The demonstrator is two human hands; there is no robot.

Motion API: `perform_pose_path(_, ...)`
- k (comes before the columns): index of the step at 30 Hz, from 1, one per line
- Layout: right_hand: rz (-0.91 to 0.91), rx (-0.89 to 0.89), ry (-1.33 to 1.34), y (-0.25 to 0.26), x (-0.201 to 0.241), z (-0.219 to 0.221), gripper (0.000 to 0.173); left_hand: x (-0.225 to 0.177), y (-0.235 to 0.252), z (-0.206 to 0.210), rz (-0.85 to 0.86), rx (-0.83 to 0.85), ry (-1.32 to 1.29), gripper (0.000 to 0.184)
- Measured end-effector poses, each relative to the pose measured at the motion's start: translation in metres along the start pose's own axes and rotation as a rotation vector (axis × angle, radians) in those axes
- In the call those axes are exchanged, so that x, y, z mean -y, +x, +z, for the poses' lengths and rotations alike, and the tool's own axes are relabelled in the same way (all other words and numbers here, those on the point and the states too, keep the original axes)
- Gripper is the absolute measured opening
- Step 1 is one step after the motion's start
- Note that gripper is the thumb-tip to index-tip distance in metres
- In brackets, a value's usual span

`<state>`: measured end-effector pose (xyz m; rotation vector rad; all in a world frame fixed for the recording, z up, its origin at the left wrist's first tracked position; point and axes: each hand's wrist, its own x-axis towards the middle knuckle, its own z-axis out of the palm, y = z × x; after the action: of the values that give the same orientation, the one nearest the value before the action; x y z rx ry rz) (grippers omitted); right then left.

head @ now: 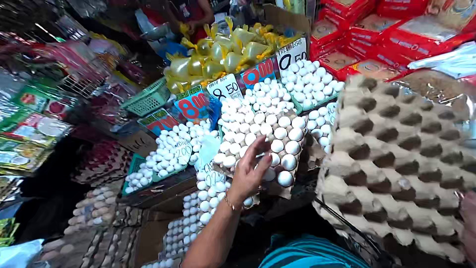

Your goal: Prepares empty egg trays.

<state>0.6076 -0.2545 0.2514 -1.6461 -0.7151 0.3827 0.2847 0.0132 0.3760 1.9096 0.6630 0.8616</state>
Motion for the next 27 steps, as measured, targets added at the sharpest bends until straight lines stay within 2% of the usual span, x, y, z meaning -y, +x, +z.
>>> perform_pose_path(3, -0.081, 0.038, -0.088, 0.047, 0.045, 0.039, 0.055, -0.004, 0.046, -0.026, -0.113, 0.223, -0.036, 0.067)
perform_pose_path(7, -0.095, 0.23, -0.236, 0.117, 0.098, 0.064, 0.049, -0.03, 0.085, -0.026, -0.281, 0.415, -0.152, 0.055)
perform_pose_path(8, -0.115, 0.248, -0.272, 0.132, 0.106, 0.064, 0.044, -0.033, 0.092, -0.024, -0.301, 0.413, -0.224, 0.057)
perform_pose_path(10, -0.14, 0.267, -0.281, 0.16, 0.107, 0.051, 0.04, -0.038, 0.103, -0.02, -0.309, 0.334, -0.32, 0.048)
perform_pose_path(12, -0.216, 0.308, -0.236, 0.202, 0.077, 0.027, 0.032, -0.046, 0.11, -0.015, -0.327, 0.266, -0.351, 0.039)
perform_pose_path(14, -0.277, 0.358, -0.155, 0.22, 0.062, 0.014, 0.021, -0.05, 0.115, -0.013, -0.339, 0.246, -0.314, 0.037)
perform_pose_path(16, -0.275, 0.315, -0.122, 0.189, 0.092, 0.027, 0.021, -0.05, 0.123, -0.025, -0.317, 0.232, -0.239, 0.042)
perform_pose_path(18, -0.252, 0.257, -0.164, 0.131, 0.134, 0.054, 0.036, -0.045, 0.13, -0.055, -0.286, 0.192, -0.146, 0.044)
perform_pose_path(20, -0.201, 0.287, -0.168, 0.079, 0.158, 0.088, 0.047, -0.038, 0.131, -0.089, -0.291, 0.142, -0.045, 0.045)
perform_pose_path(23, -0.163, 0.34, -0.107, 0.042, 0.144, 0.128, 0.068, -0.018, 0.127, -0.115, -0.332, 0.049, 0.104, 0.04)
perform_pose_path(25, -0.061, 0.327, 0.001, 0.037, 0.129, 0.148, 0.071, -0.01, 0.12, -0.118, -0.316, 0.055, 0.162, 0.038)
perform_pose_path(27, 0.059, 0.284, 0.141, 0.04, 0.118, 0.161, 0.066, -0.011, 0.117, -0.116, -0.244, 0.092, 0.143, 0.036)
